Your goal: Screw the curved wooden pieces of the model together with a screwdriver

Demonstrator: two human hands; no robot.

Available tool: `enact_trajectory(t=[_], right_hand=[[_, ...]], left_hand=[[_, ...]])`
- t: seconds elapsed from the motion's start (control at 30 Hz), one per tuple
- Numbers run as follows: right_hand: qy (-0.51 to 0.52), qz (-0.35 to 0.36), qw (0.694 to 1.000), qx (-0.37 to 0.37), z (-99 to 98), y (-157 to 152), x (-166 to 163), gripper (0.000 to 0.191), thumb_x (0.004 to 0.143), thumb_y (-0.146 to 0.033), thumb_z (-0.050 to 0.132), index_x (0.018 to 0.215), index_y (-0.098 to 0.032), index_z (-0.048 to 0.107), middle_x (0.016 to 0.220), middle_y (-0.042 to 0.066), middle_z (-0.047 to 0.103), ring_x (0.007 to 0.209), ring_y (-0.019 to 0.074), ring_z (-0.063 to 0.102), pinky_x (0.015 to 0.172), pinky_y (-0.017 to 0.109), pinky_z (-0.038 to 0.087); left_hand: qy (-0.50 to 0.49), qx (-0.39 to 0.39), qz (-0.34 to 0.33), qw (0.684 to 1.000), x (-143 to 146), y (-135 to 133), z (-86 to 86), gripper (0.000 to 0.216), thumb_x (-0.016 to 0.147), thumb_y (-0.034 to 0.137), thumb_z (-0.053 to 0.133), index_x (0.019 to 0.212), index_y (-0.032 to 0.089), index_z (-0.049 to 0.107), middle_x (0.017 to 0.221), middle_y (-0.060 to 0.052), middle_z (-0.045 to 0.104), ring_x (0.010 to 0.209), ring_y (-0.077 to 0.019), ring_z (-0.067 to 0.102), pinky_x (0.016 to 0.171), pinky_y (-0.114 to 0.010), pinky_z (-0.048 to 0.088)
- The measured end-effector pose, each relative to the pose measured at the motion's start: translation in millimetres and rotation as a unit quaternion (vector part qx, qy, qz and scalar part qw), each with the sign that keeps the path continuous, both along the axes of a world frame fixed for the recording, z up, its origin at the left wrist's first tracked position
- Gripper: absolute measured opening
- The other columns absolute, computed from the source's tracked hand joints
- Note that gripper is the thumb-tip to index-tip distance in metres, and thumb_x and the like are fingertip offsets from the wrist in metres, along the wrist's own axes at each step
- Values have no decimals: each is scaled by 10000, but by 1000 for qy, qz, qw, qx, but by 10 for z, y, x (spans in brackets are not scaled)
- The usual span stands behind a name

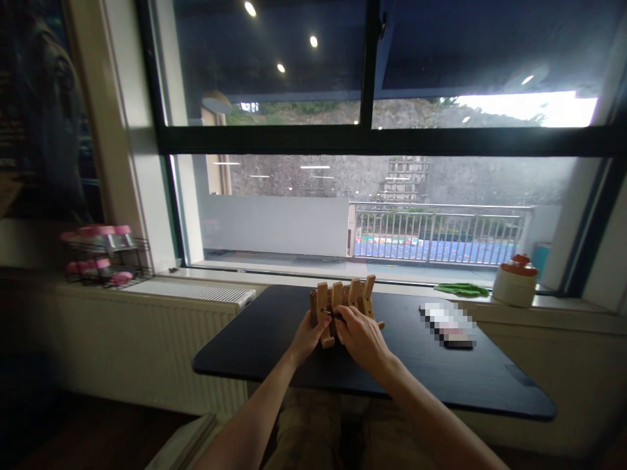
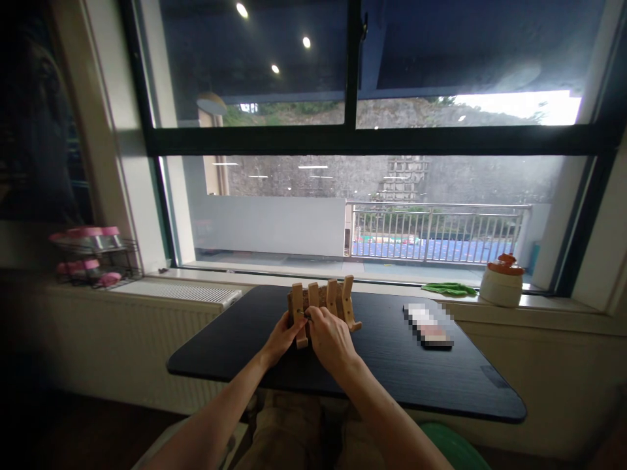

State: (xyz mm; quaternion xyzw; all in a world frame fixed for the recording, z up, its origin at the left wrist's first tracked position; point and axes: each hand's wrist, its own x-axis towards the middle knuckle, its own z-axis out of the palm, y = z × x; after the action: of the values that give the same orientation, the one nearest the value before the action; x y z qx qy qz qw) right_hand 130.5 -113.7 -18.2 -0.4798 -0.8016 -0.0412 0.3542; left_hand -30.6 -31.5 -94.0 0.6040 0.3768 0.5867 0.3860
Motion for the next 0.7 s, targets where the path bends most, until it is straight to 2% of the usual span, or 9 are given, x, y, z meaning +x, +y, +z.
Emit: enact_trajectory(t=[0.5,0.7], right_hand=[[8,2,1000,4,-16,7,4,270,891,-232,353,1120,-233,496,1046,29,594,885,135,571,737,217,382],[-66,-31,997,17,6,-7,-26,261,894,-209,361,1122,-221,487,978,43,584,869,145,565,717,223,381]], left_hand=[[13,1,7,1000,-15,18,-28,448,678,440,629,1037,181,559,994,-62,634,918,-219,593,808,-332,452],[13,-2,4,1000,-13,20,-33,441,692,427,617,1043,171,544,995,-64,625,923,-217,583,792,-321,458]])
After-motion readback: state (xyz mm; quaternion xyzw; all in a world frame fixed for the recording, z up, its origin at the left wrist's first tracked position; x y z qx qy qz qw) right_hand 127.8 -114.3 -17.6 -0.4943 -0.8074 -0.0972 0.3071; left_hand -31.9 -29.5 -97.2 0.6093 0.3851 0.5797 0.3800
